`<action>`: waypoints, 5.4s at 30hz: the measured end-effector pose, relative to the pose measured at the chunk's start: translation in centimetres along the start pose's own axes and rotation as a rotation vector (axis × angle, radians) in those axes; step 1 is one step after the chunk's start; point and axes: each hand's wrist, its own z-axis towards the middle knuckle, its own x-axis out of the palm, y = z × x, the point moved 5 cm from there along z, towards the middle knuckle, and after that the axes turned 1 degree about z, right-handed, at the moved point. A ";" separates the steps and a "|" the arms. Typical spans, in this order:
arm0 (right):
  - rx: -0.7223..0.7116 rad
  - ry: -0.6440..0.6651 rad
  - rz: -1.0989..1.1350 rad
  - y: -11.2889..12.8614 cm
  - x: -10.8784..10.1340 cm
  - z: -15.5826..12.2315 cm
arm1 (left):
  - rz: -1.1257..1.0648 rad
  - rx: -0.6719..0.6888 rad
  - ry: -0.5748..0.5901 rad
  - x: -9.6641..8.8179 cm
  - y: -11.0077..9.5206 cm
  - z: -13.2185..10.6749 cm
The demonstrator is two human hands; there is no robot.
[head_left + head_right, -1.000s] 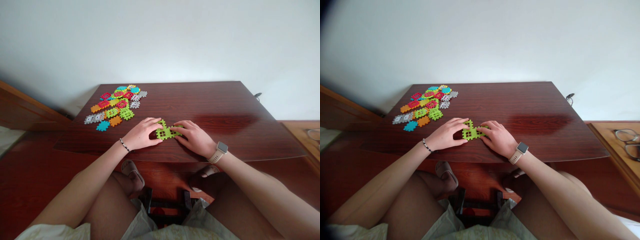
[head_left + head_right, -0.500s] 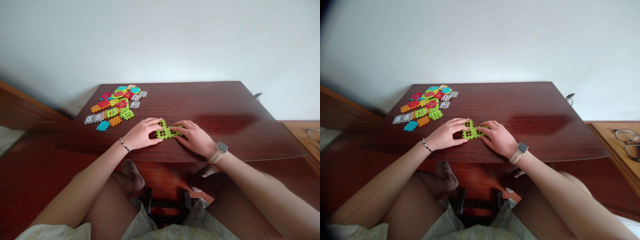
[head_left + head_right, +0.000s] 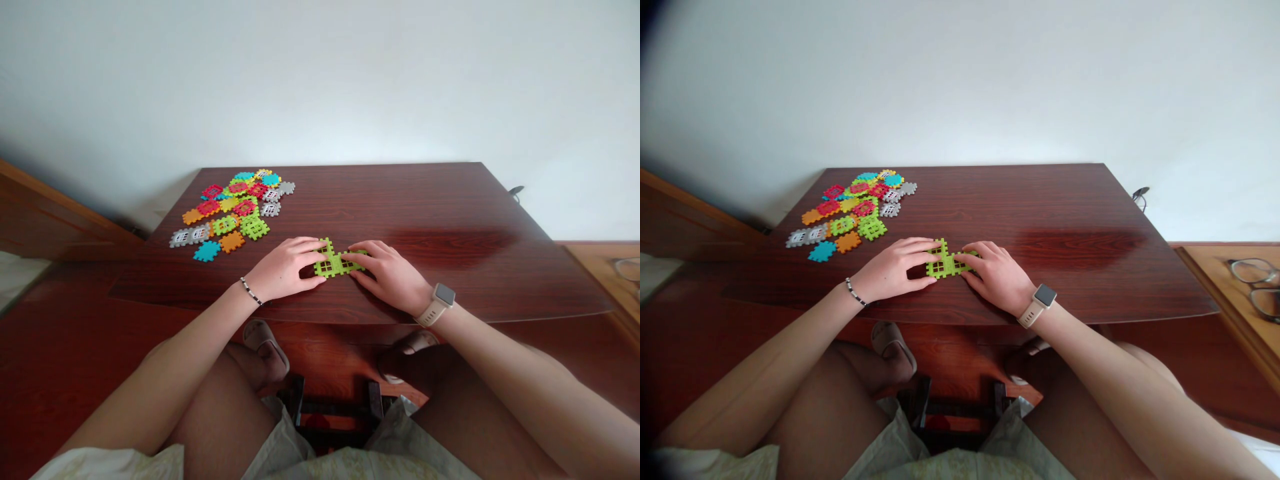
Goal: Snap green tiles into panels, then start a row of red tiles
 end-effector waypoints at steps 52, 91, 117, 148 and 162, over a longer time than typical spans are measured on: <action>0.022 -0.005 -0.007 0.2 0.0 -0.3 | 0.091 0.013 0.079 -0.2 -0.9 -0.6; 0.034 -0.024 -0.011 -0.3 0.3 -0.6 | 0.085 0.042 -0.025 -0.6 -0.4 -0.6; 0.027 -0.048 -0.019 0.0 0.5 -0.4 | 0.051 0.035 -0.058 -0.4 -1.3 0.2; 0.037 -0.107 0.002 0.5 -0.3 -0.1 | -0.647 -0.502 -0.184 0.8 2.6 -0.1; 0.034 -0.125 0.000 0.6 -0.3 -0.2 | -0.739 -0.555 -0.205 1.3 2.8 -0.1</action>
